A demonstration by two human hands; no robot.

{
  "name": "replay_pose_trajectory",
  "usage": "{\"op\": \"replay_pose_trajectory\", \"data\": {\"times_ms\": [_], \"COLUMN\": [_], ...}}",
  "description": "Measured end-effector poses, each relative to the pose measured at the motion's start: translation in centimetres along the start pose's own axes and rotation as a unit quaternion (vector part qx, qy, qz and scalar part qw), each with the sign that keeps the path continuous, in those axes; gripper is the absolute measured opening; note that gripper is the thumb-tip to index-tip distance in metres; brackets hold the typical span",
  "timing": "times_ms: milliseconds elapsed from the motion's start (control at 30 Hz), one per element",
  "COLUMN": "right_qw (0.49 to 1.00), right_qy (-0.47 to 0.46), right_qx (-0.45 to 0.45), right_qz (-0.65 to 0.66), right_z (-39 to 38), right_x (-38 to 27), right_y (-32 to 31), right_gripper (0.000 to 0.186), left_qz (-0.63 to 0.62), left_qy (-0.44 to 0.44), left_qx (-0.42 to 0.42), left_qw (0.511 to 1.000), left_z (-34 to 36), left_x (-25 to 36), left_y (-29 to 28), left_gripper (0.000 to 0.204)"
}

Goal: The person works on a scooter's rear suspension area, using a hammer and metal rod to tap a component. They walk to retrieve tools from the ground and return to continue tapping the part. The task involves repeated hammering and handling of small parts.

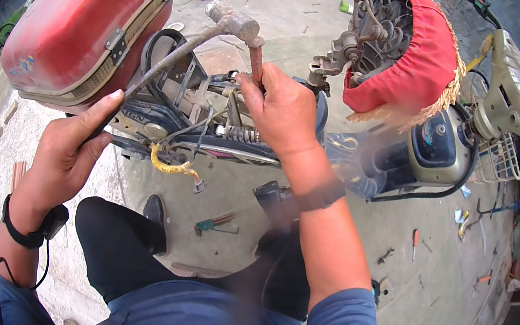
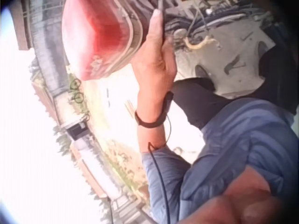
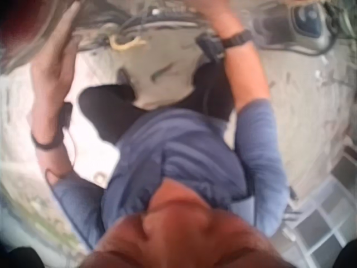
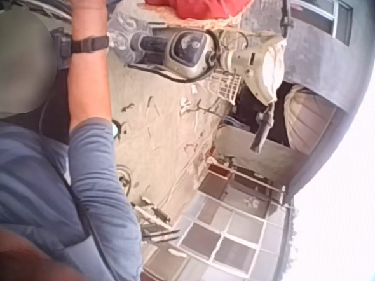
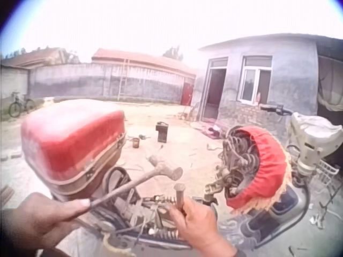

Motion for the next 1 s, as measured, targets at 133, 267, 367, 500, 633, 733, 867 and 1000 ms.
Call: {"op": "replay_pose_trajectory", "data": {"times_ms": [133, 267, 367, 500, 633, 733, 867, 1000], "right_qw": [1.0, 1.0, 1.0, 1.0, 0.999, 0.999, 0.999, 0.999], "right_qy": [0.01, 0.004, 0.005, -0.009, -0.011, -0.009, -0.026, -0.035], "right_qx": [0.001, -0.005, -0.005, 0.006, 0.032, 0.04, 0.033, 0.04], "right_qz": [-0.013, 0.0, -0.009, -0.02, -0.017, -0.012, -0.004, -0.008], "right_z": [-0.3, -0.4, -0.6, -1.2, -0.7, -0.7, -1.4, -1.6], "right_x": [0.3, -0.3, 0.1, 0.2, -0.4, -0.4, -0.4, -0.5], "right_y": [-0.3, 0.2, 0.3, 0.0, -1.1, -1.6, -1.1, -0.9], "right_gripper": [0.028, 0.028, 0.028, 0.028, 0.027, 0.027, 0.028, 0.029], "left_qz": [-0.061, 0.013, 0.051, -0.05, -0.022, -0.079, -0.095, -0.108], "left_qy": [0.072, 0.076, 0.081, 0.102, 0.069, 0.025, 0.014, 0.016], "left_qx": [0.151, 0.042, 0.03, 0.173, 0.184, 0.155, 0.16, 0.161], "left_qw": [0.984, 0.996, 0.995, 0.978, 0.98, 0.984, 0.982, 0.981], "left_z": [0.1, -0.6, 0.3, -0.8, -1.2, -1.7, -1.6, -1.6], "left_x": [0.7, 0.6, 0.5, -0.2, -0.6, -1.0, -1.1, -1.2], "left_y": [-2.2, -0.4, -0.5, -3.0, -2.8, -1.9, -1.3, -0.9], "left_gripper": [0.055, 0.058, 0.059, 0.057, 0.058, 0.056, 0.057, 0.057]}}
Point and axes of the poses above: each hand's wrist, its own z-axis towards the middle knuckle, its own y-axis out of the palm, x = y × z, the point moved 6 cm from there along z, towards the middle knuckle, and after that the axes turned 6 degrees about y, right-handed, at the moved point
